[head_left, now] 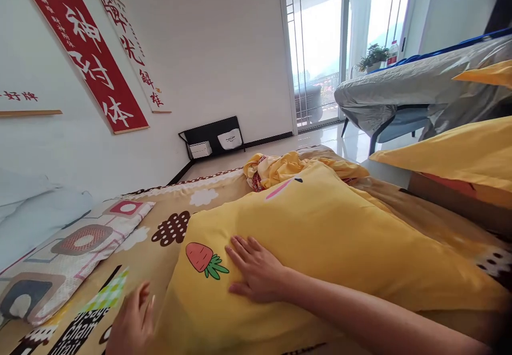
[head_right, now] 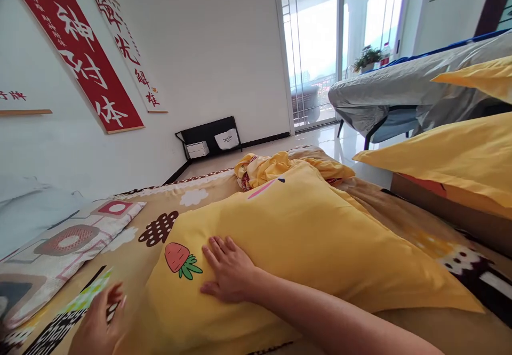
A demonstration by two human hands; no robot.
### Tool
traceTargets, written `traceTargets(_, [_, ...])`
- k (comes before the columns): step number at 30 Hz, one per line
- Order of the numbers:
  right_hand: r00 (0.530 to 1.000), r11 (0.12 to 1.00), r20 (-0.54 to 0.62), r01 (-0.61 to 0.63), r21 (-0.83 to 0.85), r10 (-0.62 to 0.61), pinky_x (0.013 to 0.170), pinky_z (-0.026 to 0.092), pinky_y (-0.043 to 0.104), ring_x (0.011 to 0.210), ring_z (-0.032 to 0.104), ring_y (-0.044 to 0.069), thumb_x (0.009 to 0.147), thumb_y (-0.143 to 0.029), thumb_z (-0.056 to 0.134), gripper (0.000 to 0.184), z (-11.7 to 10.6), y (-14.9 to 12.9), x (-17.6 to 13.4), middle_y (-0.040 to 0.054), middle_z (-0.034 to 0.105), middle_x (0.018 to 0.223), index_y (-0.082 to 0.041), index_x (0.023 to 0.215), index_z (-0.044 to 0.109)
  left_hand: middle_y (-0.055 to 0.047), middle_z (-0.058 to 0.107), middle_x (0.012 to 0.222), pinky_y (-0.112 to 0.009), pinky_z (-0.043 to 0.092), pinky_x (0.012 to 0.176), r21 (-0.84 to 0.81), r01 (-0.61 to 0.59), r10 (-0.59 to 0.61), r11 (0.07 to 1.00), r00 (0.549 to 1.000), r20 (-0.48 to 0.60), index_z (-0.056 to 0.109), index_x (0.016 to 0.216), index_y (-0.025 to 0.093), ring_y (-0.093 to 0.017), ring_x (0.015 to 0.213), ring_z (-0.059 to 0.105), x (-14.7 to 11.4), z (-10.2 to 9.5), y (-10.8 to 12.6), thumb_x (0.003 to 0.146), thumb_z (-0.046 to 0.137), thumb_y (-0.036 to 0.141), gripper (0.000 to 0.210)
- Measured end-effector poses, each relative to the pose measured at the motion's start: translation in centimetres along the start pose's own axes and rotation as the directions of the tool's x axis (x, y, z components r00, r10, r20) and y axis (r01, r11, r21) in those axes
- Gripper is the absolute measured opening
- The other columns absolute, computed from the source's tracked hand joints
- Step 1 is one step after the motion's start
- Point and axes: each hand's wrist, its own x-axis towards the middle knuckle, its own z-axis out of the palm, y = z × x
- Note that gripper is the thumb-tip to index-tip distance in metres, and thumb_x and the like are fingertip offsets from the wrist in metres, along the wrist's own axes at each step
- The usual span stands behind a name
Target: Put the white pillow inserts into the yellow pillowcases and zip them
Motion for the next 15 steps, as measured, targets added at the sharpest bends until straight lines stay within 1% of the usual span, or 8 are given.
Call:
traceTargets(1, [1.000,1.000,-0.010,0.025,0.014,-0.024,0.115,0.019,0.050,0.144,0.016,0.033,0.091,-0.065,0.033,0.084,-0.1,-0.5,-0.2,0.0246,0.021,0.153,-0.005,0.149,0.026,-0.012,0.063,0.119,-0.038,0.043,0.100,-0.003,-0.175,0.175,0.985,0.983,0.050,0.055,0.115,0.021,-0.027,0.116,0.056,2.0,0.6,3.3,0.079,0.042,0.044,0.045])
traceTargets(2, [0.998,0.998,-0.022,0.053,0.022,-0.052,0.115,0.019,0.048,0.144,0.017,0.032,0.091,-0.063,0.035,0.082,-0.1,-1.1,-0.4,0.0244,0.021,0.153,-0.005,0.149,0.026,-0.011,0.058,0.131,-0.038,0.037,0.107,-0.017,-0.333,0.331,0.943,0.929,0.166,0.054,0.122,0.021,-0.024,0.126,0.049,4.0,1.5,6.8,0.083,0.037,0.043,0.047])
traceTargets(4, [0.991,0.991,-0.039,0.132,0.020,-0.131,0.115,0.020,0.047,0.144,0.018,0.030,0.091,-0.060,0.040,0.081,0.6,-2.3,-1.2,0.0234,0.022,0.153,-0.005,0.149,0.025,-0.007,0.044,0.146,-0.037,0.027,0.114,-0.089,-0.520,0.511,0.849,0.769,0.383,0.050,0.132,0.021,-0.019,0.138,0.035,7.2,4.2,13.0,0.090,0.030,0.039,0.051])
traceTargets(7, [0.948,0.948,-0.021,0.318,0.005,-0.318,0.113,0.028,0.041,0.139,0.032,0.022,0.096,-0.046,0.039,0.058,2.4,-3.9,-3.0,0.0135,0.035,0.150,-0.016,0.145,0.038,-0.006,0.028,0.155,-0.044,0.018,0.117,-0.052,-0.529,0.465,0.847,0.690,0.555,0.036,0.145,0.022,-0.020,0.144,0.022,9.8,9.5,18.1,0.093,0.029,0.044,0.057])
traceTargets(9, [0.919,0.919,0.028,0.393,0.011,-0.393,0.104,0.038,0.027,0.126,0.050,0.013,0.098,-0.034,0.037,0.038,2.8,-4.4,-3.8,0.0004,0.054,0.137,-0.028,0.131,0.055,-0.007,0.026,0.156,-0.046,0.016,0.117,-0.007,-0.492,0.403,0.871,0.706,0.582,0.033,0.146,0.022,-0.020,0.145,0.021,10.2,12.4,18.5,0.095,0.026,0.047,0.057])
traceTargets(11, [0.934,0.935,0.041,0.355,0.012,-0.356,0.096,0.042,0.019,0.114,0.059,0.008,0.097,-0.034,0.039,0.032,1.8,-3.7,-3.8,-0.0072,0.065,0.124,-0.035,0.118,0.064,-0.007,0.028,0.155,-0.045,0.016,0.117,-0.002,-0.474,0.397,0.881,0.735,0.549,0.034,0.146,0.023,-0.019,0.144,0.023,10.0,13.9,17.6,0.096,0.024,0.047,0.057])
traceTargets(13, [0.970,0.970,-0.019,0.244,-0.005,-0.244,0.100,0.040,0.024,0.119,0.056,0.012,0.095,-0.043,0.041,0.036,-0.9,-1.0,-3.2,-0.0040,0.063,0.127,-0.032,0.122,0.062,-0.006,0.031,0.154,-0.042,0.017,0.117,-0.015,-0.471,0.412,0.882,0.756,0.509,0.038,0.144,0.023,-0.018,0.143,0.025,9.9,14.2,16.3,0.096,0.025,0.047,0.056])
traceTargets(15, [0.991,0.995,-0.101,0.089,-0.036,-0.093,0.108,0.034,0.036,0.130,0.046,0.019,0.096,-0.044,0.034,0.047,-4.4,3.9,-2.9,0.0070,0.054,0.138,-0.022,0.132,0.055,-0.006,0.033,0.152,-0.041,0.018,0.117,0.007,-0.447,0.386,0.894,0.780,0.492,0.040,0.143,0.022,-0.018,0.143,0.027,10.0,13.7,15.3,0.095,0.026,0.047,0.056])
